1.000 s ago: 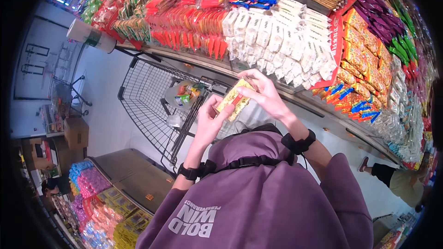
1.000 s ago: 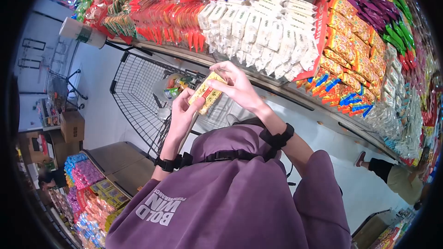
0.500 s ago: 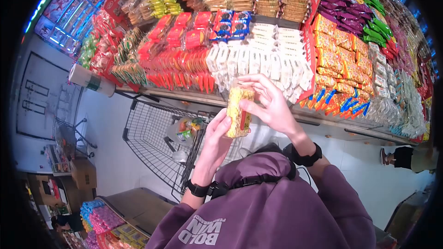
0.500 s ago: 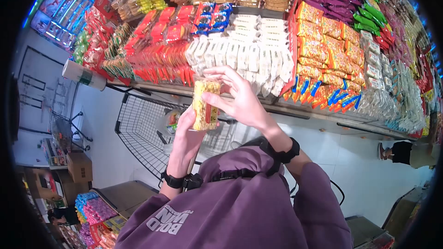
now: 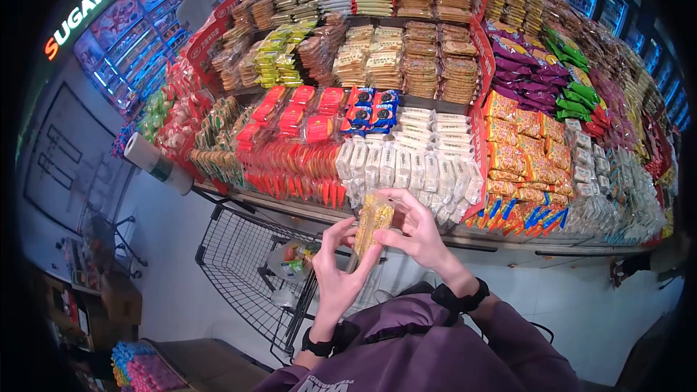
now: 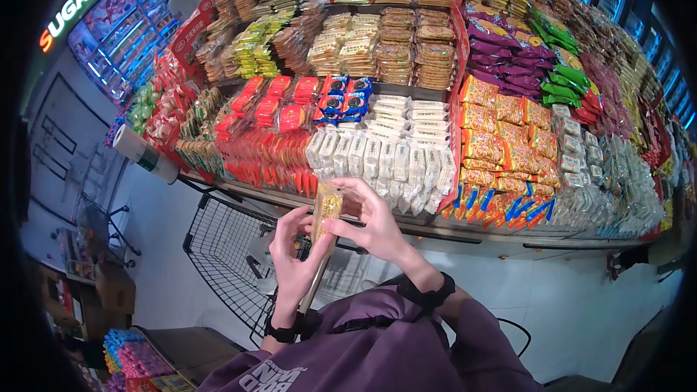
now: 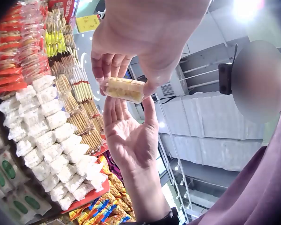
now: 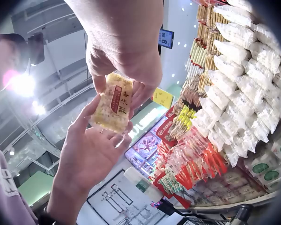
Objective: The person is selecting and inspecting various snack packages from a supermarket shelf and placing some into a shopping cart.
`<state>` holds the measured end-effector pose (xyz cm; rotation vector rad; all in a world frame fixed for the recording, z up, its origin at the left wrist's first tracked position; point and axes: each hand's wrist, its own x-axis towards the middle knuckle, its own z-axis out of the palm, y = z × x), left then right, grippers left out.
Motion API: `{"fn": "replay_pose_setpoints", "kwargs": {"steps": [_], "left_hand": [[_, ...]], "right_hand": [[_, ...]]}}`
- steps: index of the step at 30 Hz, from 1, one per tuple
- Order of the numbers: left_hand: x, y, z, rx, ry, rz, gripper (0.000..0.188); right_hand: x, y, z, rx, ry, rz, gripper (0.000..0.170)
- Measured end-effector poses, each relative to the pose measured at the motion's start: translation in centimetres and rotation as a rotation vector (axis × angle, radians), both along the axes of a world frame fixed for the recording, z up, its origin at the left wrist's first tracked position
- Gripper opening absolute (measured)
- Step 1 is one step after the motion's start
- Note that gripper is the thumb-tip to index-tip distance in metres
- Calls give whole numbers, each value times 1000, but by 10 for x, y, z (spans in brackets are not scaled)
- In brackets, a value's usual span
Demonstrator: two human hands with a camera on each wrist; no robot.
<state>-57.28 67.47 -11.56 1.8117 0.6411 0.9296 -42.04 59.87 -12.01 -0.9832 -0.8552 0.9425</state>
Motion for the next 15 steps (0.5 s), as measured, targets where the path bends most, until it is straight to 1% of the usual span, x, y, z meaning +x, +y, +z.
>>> {"fn": "replay_pose_setpoints", "kwargs": {"steps": [7, 15], "left_hand": [[3, 0, 3, 78, -9, -48, 51], [2, -2, 5, 121, -25, -52, 50]], "right_hand": [[-1, -9, 3, -11, 20, -33, 61], [-6, -11, 10, 1, 15, -63, 62]]}}
